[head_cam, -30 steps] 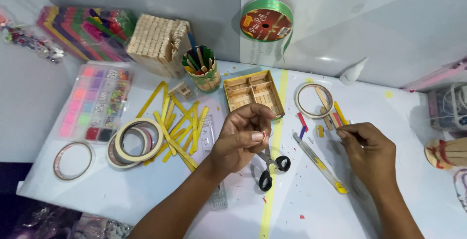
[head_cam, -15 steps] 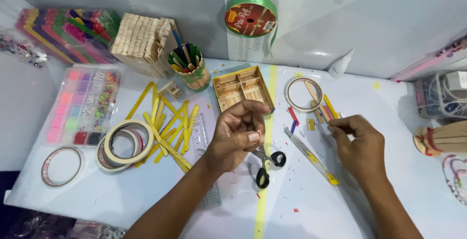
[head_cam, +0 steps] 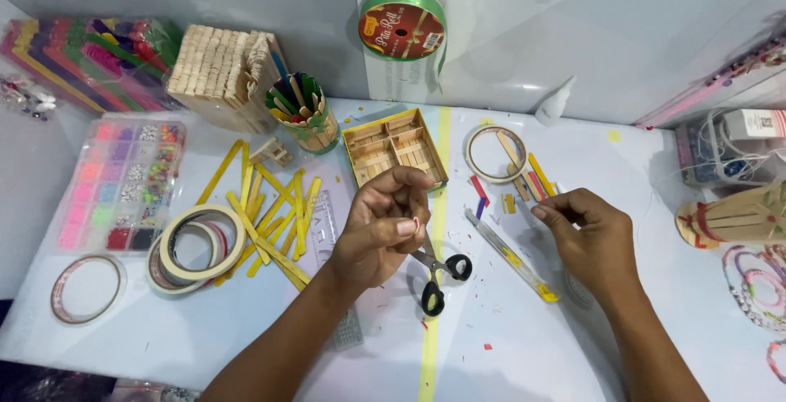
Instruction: Applying colorful decorative strips to a small wooden box using double-sided tape, scissors, and a utility knife.
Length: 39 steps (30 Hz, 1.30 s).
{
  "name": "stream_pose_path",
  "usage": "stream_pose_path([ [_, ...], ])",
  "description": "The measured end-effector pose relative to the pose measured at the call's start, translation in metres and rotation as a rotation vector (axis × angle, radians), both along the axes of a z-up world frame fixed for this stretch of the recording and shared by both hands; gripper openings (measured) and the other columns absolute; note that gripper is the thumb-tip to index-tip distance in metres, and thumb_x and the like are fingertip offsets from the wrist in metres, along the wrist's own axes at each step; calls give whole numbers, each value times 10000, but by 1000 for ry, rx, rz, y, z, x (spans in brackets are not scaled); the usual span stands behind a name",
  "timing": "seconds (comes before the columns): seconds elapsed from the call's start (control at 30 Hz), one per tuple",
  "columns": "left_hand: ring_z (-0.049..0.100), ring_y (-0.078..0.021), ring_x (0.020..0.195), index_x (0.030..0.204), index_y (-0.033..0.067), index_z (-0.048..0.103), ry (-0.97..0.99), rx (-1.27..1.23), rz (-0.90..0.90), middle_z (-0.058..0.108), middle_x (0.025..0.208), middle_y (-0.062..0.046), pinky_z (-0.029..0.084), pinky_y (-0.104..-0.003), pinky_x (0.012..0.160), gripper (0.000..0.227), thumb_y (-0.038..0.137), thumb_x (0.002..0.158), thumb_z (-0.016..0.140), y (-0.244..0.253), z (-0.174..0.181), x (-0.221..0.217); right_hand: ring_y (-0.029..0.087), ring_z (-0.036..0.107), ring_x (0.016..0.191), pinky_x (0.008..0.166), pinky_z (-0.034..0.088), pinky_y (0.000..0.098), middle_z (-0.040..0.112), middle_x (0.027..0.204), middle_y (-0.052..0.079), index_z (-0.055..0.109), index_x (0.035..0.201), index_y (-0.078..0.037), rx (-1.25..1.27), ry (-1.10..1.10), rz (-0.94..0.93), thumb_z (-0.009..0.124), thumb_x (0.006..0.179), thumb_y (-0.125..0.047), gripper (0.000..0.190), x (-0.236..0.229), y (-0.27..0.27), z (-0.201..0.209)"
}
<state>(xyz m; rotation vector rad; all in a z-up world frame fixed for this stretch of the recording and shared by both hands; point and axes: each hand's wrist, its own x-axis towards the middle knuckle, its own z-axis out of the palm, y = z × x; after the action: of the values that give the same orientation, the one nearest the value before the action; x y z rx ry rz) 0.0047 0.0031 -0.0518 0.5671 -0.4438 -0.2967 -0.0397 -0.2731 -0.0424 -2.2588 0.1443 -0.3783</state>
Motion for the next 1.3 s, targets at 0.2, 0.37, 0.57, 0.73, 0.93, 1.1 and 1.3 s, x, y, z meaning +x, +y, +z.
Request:
stream_pose_path([
  [0.2,412,-70,528,1247,-85,548,10,-84,-48,554,716,-160,316,-167,402,503,31,780,693,11,0,6,228,718,804,783,599,368,742,853,143,787,948,-39,49,-32,10,785,877,46,111,2,4,4],
  [0.37,407,-76,548,1273,-45,549,-51,-188,-102,506,713,-123,336,-176,444,500,-33,785,656,47,19,14,212,706,754,744,579,347,735,821,150,793,992,-27,47,-3,3,771,916,17,90,5,-3,-3],
  [0.57,348,-79,475,1247,29,573,-176,-263,-216,512,665,-109,326,-203,445,490,-22,764,637,77,38,23,202,672,704,696,581,349,721,774,179,771,998,23,109,18,6,725,935,41,80,6,-6,-13],
  [0.73,353,-70,431,1199,34,599,-235,-232,-292,561,622,-99,291,-199,415,490,2,714,659,77,38,22,207,673,739,709,570,363,721,796,191,763,979,19,81,44,5,720,950,32,54,7,-13,-20],
  [0.93,335,-66,409,1198,20,604,-248,-223,-298,579,597,-110,274,-205,401,501,15,701,665,73,34,23,220,691,766,711,581,360,726,820,172,771,979,1,32,39,-9,757,950,-13,35,5,-13,-20],
  [1.1,357,-68,432,1209,21,609,-245,-227,-304,589,615,-105,292,-197,415,500,4,713,671,75,34,22,203,691,803,765,570,353,741,834,163,794,1012,-34,43,13,16,752,930,14,104,6,-12,-15],
  [1.3,367,-73,428,1223,12,596,-255,-233,-281,596,620,-118,308,-210,417,517,-1,710,660,75,32,23,222,706,788,761,585,372,753,847,184,808,1047,-34,35,49,-8,725,954,-1,129,5,-2,-9],
])
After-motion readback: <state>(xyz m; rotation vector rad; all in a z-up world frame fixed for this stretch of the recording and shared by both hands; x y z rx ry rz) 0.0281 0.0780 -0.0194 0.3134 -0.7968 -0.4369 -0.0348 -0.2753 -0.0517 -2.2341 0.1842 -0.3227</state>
